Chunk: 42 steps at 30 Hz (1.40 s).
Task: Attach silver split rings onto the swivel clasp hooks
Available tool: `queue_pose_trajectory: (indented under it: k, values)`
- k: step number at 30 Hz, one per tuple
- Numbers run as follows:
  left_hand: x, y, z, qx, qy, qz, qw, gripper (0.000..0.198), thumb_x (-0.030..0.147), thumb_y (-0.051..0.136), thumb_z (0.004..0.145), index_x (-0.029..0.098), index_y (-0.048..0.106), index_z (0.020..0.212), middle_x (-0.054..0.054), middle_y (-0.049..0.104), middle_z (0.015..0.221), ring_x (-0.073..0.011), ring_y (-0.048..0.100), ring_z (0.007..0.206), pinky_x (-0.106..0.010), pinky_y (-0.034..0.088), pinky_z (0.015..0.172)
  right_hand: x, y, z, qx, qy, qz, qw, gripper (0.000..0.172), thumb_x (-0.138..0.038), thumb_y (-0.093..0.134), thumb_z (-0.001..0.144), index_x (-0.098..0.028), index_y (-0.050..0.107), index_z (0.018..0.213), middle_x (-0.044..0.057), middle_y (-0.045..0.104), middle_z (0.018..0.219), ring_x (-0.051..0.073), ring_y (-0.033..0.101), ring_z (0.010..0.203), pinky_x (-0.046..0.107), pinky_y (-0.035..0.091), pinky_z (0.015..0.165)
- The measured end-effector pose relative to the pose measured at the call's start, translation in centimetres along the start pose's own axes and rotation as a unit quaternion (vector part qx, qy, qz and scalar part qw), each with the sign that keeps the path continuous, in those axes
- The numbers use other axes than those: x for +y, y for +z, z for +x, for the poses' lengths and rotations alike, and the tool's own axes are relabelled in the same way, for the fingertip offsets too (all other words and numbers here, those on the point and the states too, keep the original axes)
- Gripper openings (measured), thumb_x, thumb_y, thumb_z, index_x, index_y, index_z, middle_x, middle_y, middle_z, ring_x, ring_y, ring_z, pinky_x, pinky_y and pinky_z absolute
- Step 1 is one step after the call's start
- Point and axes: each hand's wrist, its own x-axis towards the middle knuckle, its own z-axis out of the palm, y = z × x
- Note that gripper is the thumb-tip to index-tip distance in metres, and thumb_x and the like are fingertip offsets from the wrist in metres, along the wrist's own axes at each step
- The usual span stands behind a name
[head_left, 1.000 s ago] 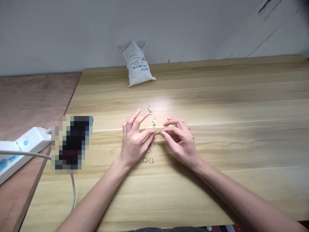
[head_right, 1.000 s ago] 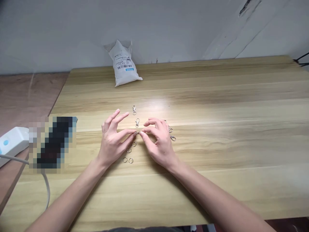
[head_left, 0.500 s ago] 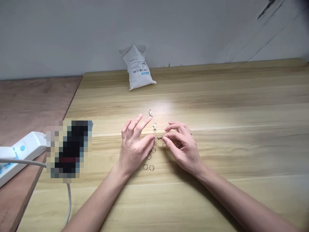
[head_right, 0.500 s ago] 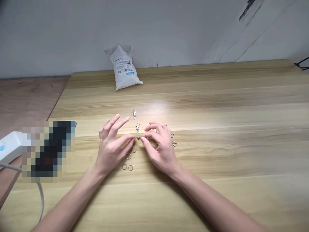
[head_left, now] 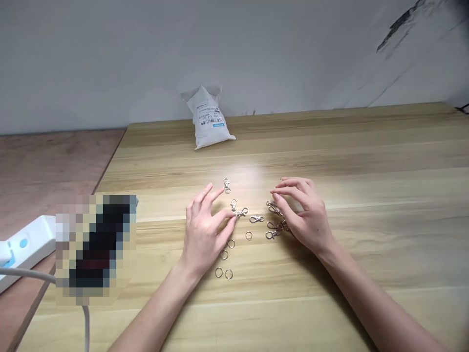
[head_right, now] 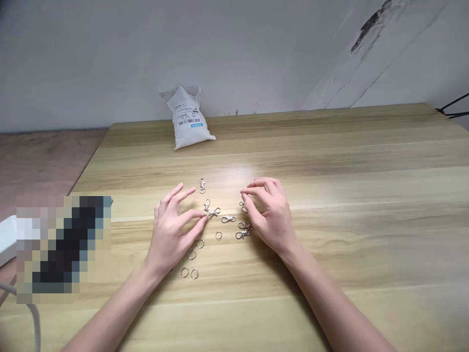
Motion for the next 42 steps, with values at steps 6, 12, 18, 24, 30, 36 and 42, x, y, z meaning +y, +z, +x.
queue_pose_trajectory:
  k: [6, 12, 18, 24, 30, 36, 42]
  values:
    - [0.1, 0.0, 0.0, -0.038, -0.001, -0.027, 0.999, 0.022, 0.018, 0.057, 0.091, 0.025, 0.067, 0.110, -0.010, 0.051, 0.137, -0.0308, 0.036, 0.137, -0.054, 0.040, 0.102, -0.9, 0.1, -0.4, -0.170, -0.113, -0.045, 0.978, 0.023, -0.021, 0.055, 0.092, -0.024, 0.069, 0.111, 0.011, 0.063, 0.113, 0.027, 0.053, 0.113, 0.046, 0.046, 0.090]
    - [0.4, -0.5, -0.5, -0.066, 0.089, -0.065, 0.992, 0.019, 0.020, 0.062, 0.087, 0.024, 0.069, 0.104, -0.011, 0.053, 0.135, -0.0310, 0.039, 0.136, -0.051, 0.042, 0.102, -0.6, 0.0, -0.3, -0.179, -0.144, -0.142, 0.963, 0.021, -0.026, 0.054, 0.094, -0.026, 0.071, 0.105, 0.012, 0.061, 0.121, 0.030, 0.048, 0.124, 0.051, 0.039, 0.100]
    - [1.2, 0.4, -0.7, -0.087, 0.124, -0.051, 0.987, 0.010, 0.025, 0.062, 0.088, 0.024, 0.069, 0.096, -0.010, 0.054, 0.135, -0.0292, 0.041, 0.135, -0.050, 0.041, 0.104, 0.3, -0.2, -0.2, -0.154, -0.124, -0.151, 0.969, 0.017, -0.024, 0.057, 0.093, -0.025, 0.070, 0.104, 0.012, 0.062, 0.116, 0.030, 0.050, 0.120, 0.048, 0.043, 0.094]
    - [0.9, 0.5, -0.8, -0.071, 0.118, -0.055, 0.989, 0.015, 0.021, 0.063, 0.088, 0.023, 0.067, 0.102, -0.011, 0.056, 0.133, -0.0288, 0.043, 0.133, -0.049, 0.045, 0.101, 0.4, -0.6, 0.0, -0.111, -0.101, -0.138, 0.979, 0.015, -0.022, 0.056, 0.093, -0.020, 0.070, 0.099, 0.013, 0.063, 0.110, 0.028, 0.054, 0.112, 0.046, 0.047, 0.089]
    - [0.3, -0.3, -0.3, -0.072, 0.091, -0.067, 0.991, 0.007, 0.022, 0.063, 0.089, 0.022, 0.069, 0.093, -0.010, 0.057, 0.129, -0.0292, 0.044, 0.131, -0.049, 0.047, 0.099, -0.5, -1.2, 0.1, -0.202, -0.136, -0.101, 0.965, 0.015, -0.025, 0.060, 0.091, -0.022, 0.069, 0.102, 0.011, 0.063, 0.109, 0.028, 0.053, 0.112, 0.044, 0.049, 0.088]
    - [-0.7, -0.7, -0.5, -0.089, 0.069, -0.064, 0.992, 0.010, 0.022, 0.062, 0.089, 0.023, 0.069, 0.096, -0.009, 0.057, 0.129, -0.0295, 0.043, 0.132, -0.049, 0.047, 0.100, -0.8, -0.2, -0.3, -0.168, -0.184, -0.136, 0.959, 0.011, -0.017, 0.059, 0.091, -0.022, 0.069, 0.091, 0.006, 0.066, 0.097, 0.024, 0.058, 0.108, 0.040, 0.047, 0.087]
    - [-1.2, -0.8, -0.6, -0.085, 0.083, -0.034, 0.992, 0.015, 0.022, 0.062, 0.089, 0.024, 0.068, 0.103, -0.010, 0.057, 0.128, -0.0299, 0.043, 0.129, -0.051, 0.048, 0.098, -1.1, 0.1, -0.6, -0.163, -0.211, -0.170, 0.949, 0.016, -0.012, 0.053, 0.092, -0.019, 0.064, 0.084, 0.004, 0.066, 0.089, 0.022, 0.060, 0.104, 0.043, 0.041, 0.101]
